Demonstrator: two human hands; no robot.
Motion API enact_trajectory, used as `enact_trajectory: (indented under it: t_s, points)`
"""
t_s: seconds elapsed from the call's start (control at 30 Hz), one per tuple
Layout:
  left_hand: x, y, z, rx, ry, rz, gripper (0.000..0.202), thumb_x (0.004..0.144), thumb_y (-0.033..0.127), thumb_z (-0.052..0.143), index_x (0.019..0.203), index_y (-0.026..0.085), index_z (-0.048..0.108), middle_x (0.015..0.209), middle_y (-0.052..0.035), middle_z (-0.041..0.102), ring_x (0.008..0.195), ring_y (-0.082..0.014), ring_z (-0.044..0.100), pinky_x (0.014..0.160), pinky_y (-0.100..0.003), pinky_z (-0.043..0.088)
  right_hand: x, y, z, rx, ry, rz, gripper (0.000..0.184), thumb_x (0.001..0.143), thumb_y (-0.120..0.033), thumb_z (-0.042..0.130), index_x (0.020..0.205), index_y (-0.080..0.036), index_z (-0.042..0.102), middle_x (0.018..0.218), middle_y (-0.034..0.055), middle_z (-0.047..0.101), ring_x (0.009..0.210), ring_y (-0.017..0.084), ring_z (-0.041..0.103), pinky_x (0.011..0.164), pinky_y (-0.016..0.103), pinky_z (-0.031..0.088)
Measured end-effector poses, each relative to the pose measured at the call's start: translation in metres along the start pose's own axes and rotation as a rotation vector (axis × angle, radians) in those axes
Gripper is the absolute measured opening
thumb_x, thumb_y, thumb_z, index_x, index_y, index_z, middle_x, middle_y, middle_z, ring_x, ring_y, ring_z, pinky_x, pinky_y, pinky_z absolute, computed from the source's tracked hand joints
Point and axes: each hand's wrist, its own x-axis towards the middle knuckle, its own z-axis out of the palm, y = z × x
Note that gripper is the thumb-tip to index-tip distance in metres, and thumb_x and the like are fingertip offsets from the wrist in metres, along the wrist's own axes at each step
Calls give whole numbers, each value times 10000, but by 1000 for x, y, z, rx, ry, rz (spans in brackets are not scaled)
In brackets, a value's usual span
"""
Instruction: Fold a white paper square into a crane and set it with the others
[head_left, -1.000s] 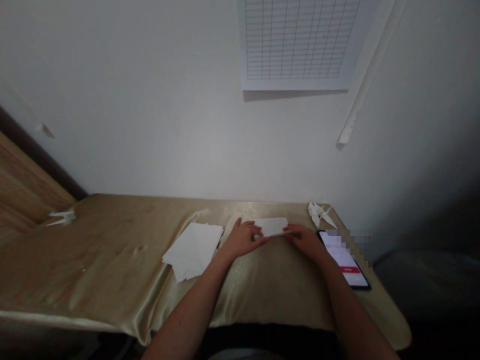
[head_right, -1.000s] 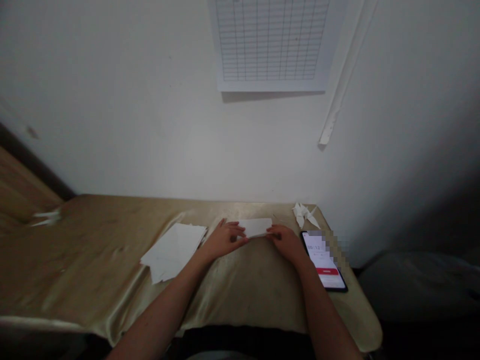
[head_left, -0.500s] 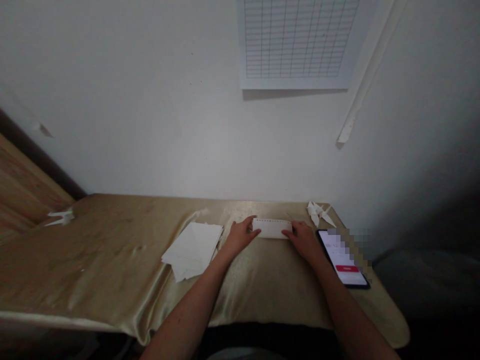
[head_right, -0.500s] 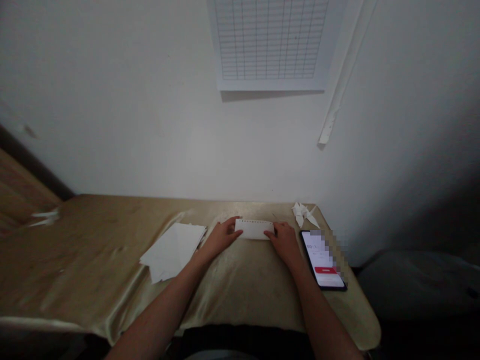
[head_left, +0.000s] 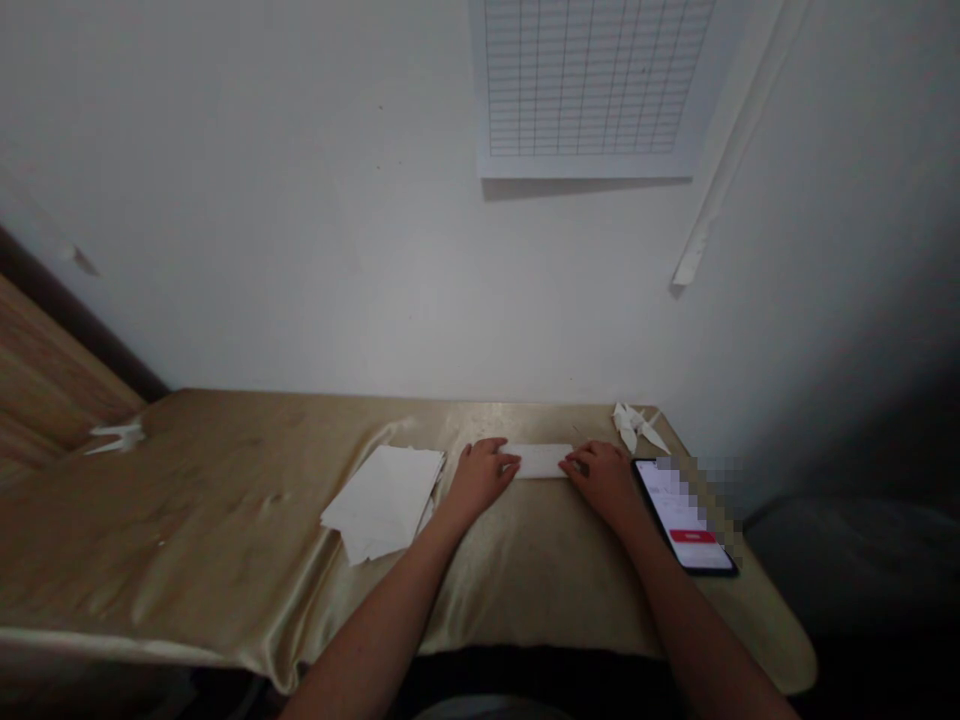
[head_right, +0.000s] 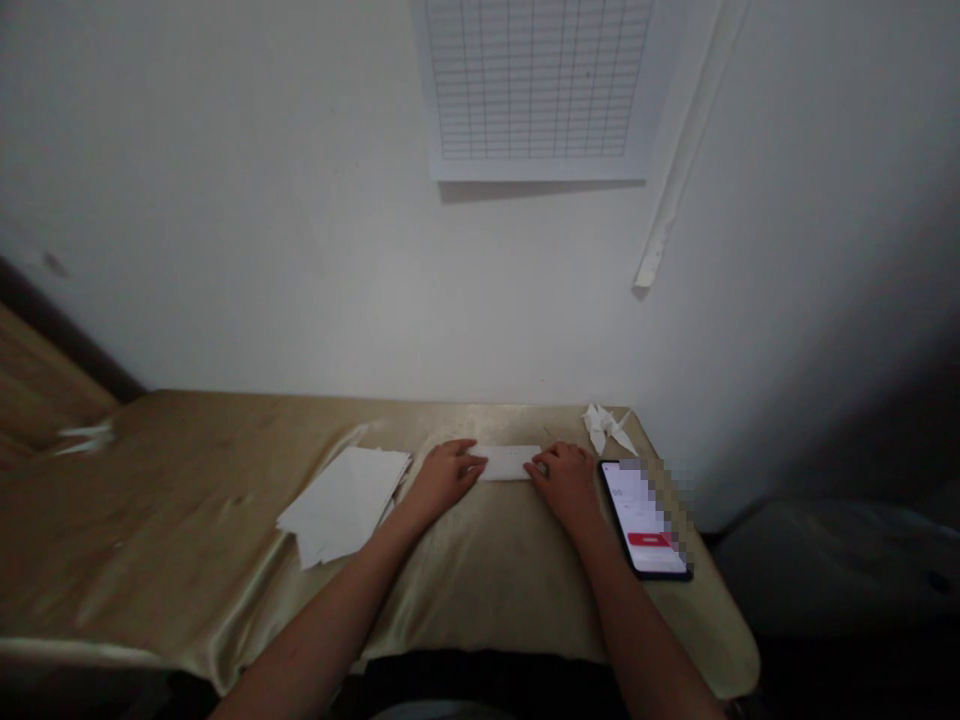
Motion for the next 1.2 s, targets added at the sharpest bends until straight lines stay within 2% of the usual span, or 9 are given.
enact_trajectory:
  t_s: [0.13,0.33,0.7,1.2]
  points:
    - [-3,0,-1,79,-16,27,342,985,444,528,1241,334,727,1432,-53,619,1378,-320,477,1162,-569,318,1,3,-3,16,-18,-24,315,896,-513,633,1018,-269,792,1077,86,719,1080,296,608,1041,505,347]
    - [-3,-2,2,97,-26,19,355,990,456,502,1270,371,703,1461,-31,598,1388,-343,459,1161,-622,281,1,5,-1,25,-1,-43,305,888,-504,643,1019,-276,799,1073,94,713,1084,298,602,1079,530,330]
    - [-3,-1,3,116,-6,20,366,997,437,489,1285,348,697,1465,-38,596,1386,-341,453,1152,-603,302,0,2,-1,-16,-18,-52,301,907,-483,621,1054,-278,784,1115,92,706,1100,297,601,1098,541,305]
    - [-4,3,2,94,-4,0,354,995,413,498,1278,344,700,1475,-19,589,1415,-361,420,1171,-626,250,-1,-2,-1,-46,-34,-19,348,922,-487,589,1128,-263,759,1135,107,680,1124,312,575,1102,544,297]
